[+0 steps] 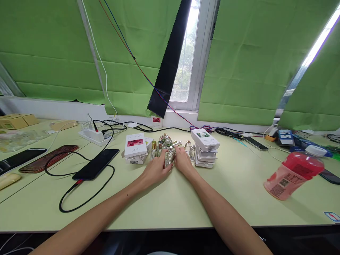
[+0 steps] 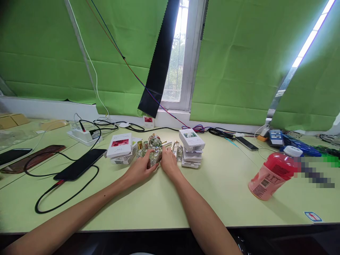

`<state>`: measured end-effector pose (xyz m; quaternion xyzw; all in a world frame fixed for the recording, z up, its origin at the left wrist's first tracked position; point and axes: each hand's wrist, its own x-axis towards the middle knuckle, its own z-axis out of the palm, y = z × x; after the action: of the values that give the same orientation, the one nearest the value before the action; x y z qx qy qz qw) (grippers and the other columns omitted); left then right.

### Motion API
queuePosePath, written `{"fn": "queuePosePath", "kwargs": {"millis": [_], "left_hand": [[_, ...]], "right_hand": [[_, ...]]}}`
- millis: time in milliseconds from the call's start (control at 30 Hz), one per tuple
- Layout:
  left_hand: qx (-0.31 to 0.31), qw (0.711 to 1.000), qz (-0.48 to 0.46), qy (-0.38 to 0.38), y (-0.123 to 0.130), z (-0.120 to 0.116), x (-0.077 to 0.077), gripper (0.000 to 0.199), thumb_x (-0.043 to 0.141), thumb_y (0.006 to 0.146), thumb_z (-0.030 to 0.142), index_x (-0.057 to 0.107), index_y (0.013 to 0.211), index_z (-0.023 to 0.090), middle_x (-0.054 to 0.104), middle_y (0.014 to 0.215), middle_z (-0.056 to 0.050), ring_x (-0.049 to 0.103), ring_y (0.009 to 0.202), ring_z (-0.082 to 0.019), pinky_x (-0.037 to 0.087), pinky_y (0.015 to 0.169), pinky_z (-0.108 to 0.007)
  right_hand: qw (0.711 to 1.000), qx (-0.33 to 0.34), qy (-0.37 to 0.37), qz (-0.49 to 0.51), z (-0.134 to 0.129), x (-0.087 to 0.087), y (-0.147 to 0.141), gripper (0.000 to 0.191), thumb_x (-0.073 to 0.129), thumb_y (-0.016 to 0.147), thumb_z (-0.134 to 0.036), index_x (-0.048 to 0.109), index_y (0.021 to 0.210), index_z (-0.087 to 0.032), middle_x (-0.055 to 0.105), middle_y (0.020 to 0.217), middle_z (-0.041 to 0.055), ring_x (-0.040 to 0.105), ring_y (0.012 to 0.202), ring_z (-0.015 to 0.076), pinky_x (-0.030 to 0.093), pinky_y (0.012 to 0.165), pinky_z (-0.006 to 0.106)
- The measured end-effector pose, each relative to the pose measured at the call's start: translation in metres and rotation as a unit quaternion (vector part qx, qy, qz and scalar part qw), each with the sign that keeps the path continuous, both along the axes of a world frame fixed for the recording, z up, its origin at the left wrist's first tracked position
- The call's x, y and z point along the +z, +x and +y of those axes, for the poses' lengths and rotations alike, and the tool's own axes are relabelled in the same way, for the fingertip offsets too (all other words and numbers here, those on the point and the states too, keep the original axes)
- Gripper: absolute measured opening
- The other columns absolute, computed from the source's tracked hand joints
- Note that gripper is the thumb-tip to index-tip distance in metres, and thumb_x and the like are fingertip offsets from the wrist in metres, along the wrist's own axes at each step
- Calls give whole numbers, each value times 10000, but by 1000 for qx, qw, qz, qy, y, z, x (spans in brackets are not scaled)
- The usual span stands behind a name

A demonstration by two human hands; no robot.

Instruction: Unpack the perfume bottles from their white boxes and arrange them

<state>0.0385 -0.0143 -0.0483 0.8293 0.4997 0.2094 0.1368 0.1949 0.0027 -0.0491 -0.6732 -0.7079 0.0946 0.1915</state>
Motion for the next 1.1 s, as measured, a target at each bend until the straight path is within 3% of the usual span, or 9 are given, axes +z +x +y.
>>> {"fn": "queuePosePath", "kwargs": {"millis": [567,1100], "left_hand": [[2,1000,1,-10,0,-1,2,560,478,927,450,372,1416,198,684,733,-33,660,689,-259,388,622,-303],[3,1000,7,-16,1,-2,4,575,471,924,454,373,1425,191,691,751,-54,673,732,-289,433,670,-333]], "right_hand": [[1000,3,-8,-8,-2,3,0,356,469,925,-73,545,1252,-191,567,1256,124,656,1035,225,465,824,296],[1000,-4,5,-19,-2,1,0,349,452,924,-66,548,1227,-210,570,1227,104,666,988,213,460,786,284]]}}
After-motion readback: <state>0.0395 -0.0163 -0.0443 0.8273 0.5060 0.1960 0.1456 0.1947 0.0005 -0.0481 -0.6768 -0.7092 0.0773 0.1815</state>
